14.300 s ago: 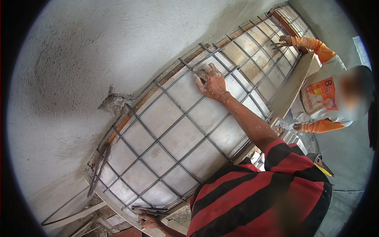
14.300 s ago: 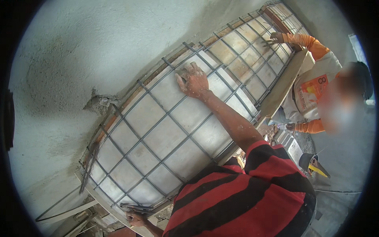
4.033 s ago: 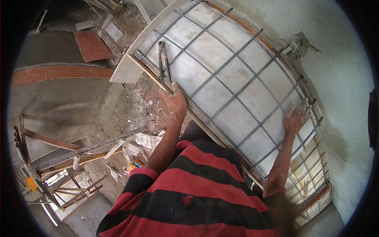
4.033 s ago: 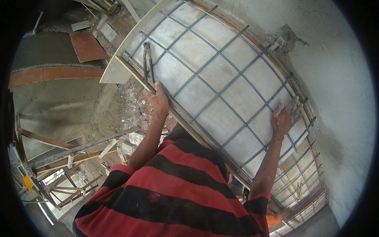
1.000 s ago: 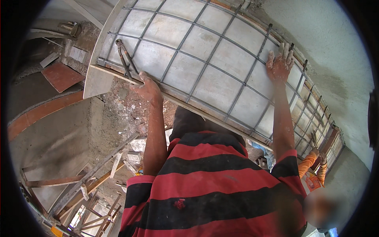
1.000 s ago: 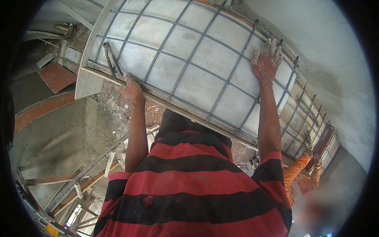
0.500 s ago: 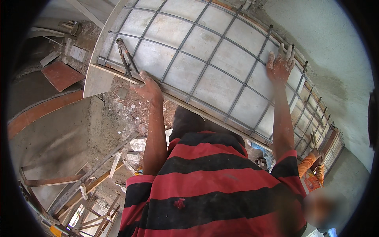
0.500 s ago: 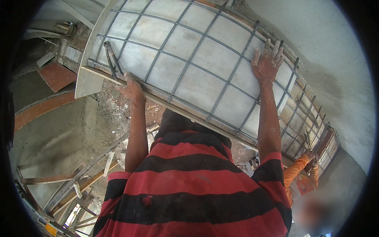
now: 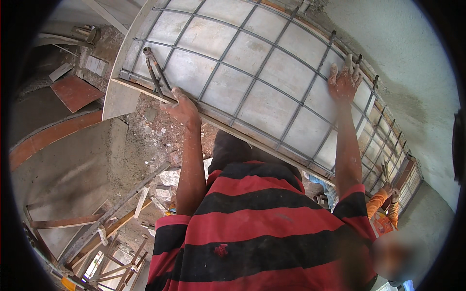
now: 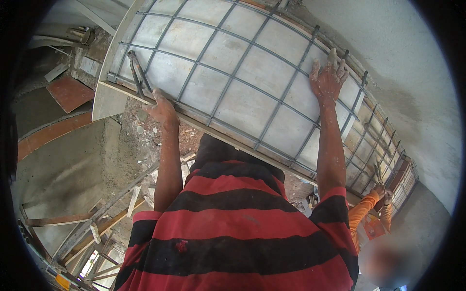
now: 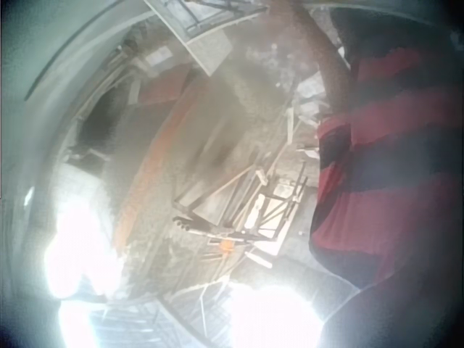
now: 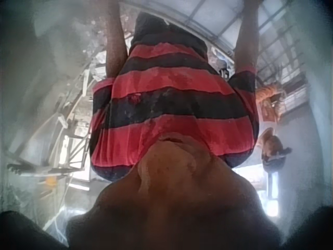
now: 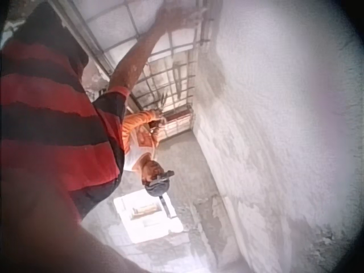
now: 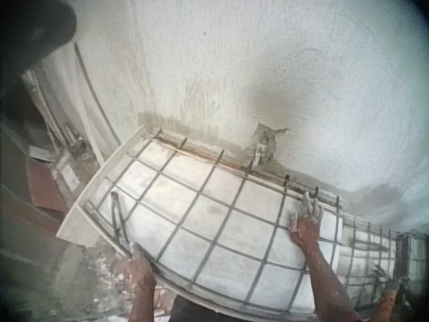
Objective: Positioning and securing a steel rebar mesh over a concrete form in preparation for pouring.
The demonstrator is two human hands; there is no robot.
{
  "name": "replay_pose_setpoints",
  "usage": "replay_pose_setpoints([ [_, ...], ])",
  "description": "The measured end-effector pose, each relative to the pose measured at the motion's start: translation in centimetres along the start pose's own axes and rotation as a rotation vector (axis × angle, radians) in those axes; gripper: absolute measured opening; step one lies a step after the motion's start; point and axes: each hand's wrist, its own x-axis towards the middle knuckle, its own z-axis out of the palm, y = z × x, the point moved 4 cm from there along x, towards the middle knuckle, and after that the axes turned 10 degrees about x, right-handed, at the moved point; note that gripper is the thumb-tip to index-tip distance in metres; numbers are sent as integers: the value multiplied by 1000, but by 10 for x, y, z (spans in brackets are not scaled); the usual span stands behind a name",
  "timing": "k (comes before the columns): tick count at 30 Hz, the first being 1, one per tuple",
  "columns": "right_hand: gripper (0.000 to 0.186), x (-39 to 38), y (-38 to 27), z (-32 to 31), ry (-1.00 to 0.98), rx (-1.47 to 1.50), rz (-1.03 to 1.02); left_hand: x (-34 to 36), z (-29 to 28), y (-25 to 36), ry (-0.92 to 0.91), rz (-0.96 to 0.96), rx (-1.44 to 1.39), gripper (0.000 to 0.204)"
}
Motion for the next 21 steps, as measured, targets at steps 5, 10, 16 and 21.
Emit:
replay_pose_setpoints([
  [5, 74, 2, 2, 6, -100, -85, 85, 9, 4, -13, 23, 39, -31, 96],
  [10, 73, 3, -9, 4, -22, -156, -7, 22, 1, -23, 45, 67, -87, 96],
  [16, 73, 0, 4, 5, -145, -142, 70, -2, -1, 5, 7, 12, 10, 98],
  [21, 74, 1, 2, 6, -25, -28, 18, 8, 1, -7, -10, 14, -78, 98],
])
